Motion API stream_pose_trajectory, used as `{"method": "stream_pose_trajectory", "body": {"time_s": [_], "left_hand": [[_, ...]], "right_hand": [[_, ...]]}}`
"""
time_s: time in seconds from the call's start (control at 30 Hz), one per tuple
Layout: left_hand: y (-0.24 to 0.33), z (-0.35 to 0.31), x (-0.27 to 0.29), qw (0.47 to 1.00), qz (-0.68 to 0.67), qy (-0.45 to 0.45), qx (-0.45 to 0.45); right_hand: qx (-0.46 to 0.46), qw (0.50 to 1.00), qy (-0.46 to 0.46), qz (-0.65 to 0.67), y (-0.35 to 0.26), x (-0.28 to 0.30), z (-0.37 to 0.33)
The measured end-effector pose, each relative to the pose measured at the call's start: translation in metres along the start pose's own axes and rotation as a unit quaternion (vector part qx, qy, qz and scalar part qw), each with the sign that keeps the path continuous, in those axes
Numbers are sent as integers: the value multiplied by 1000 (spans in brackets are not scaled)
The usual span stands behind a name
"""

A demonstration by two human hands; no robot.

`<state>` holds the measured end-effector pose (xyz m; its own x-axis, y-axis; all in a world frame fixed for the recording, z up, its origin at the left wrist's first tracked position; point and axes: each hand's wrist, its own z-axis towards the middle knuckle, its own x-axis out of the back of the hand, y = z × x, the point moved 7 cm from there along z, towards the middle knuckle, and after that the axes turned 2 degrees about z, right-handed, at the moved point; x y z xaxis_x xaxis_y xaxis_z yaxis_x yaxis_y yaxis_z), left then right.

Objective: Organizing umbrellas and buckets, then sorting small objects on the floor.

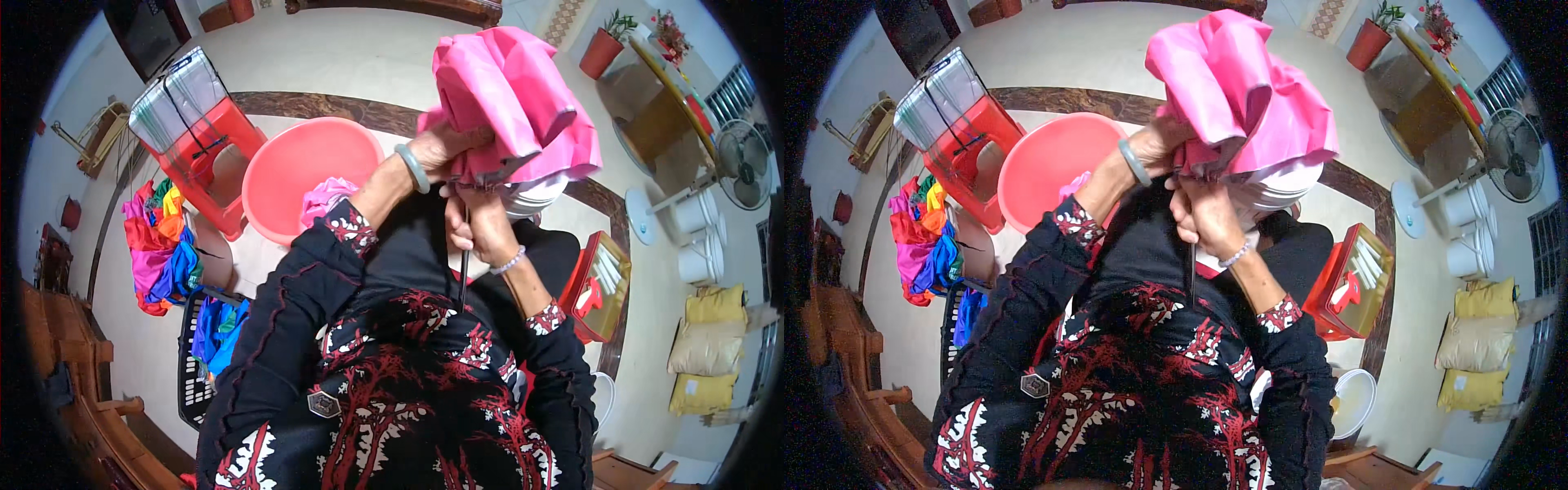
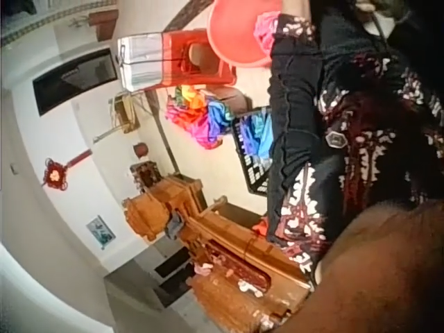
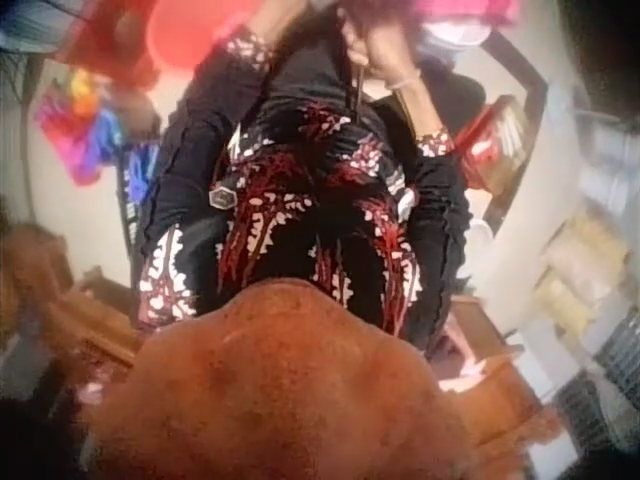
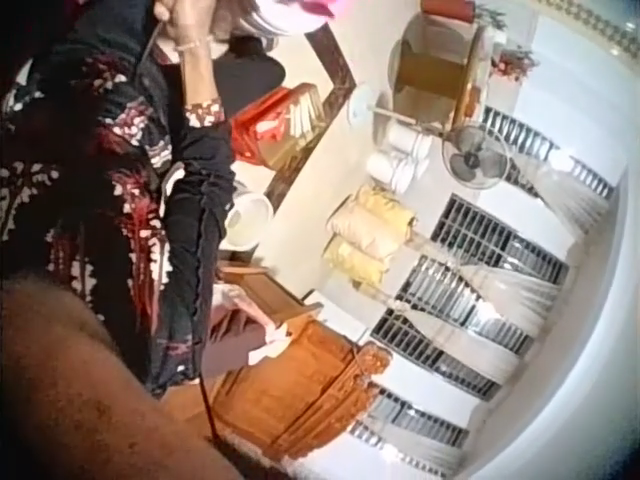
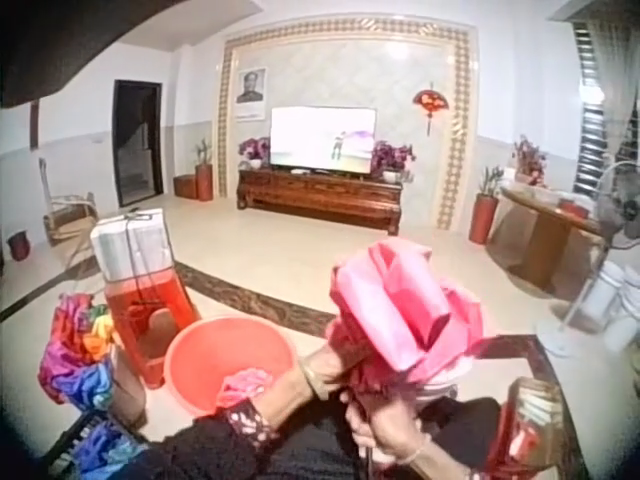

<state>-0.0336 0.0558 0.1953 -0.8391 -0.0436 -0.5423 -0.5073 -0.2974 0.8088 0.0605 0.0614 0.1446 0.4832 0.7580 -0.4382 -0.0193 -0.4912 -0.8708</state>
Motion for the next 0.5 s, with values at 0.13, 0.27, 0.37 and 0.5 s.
{"method": "stream_pose_trajectory", "body": {"time_s": [0.13, 0.27, 0.37, 0.5], "left_hand": [[-47, 25, 5, 986, -134, 46, 83], [-44, 30, 9, 995, -47, 82, 33], [-44, 29, 18, 993, -38, 105, 29], [-69, 33, 10, 991, 2, 92, 98]], "right_hand": [[-40, 992, -43, -113, 5, 4, 0], [42, 914, -99, -391, -25, 12, -20], [65, 873, -81, -476, -91, 9, -60], [429, 803, 226, -346, -235, 70, -88]]}}
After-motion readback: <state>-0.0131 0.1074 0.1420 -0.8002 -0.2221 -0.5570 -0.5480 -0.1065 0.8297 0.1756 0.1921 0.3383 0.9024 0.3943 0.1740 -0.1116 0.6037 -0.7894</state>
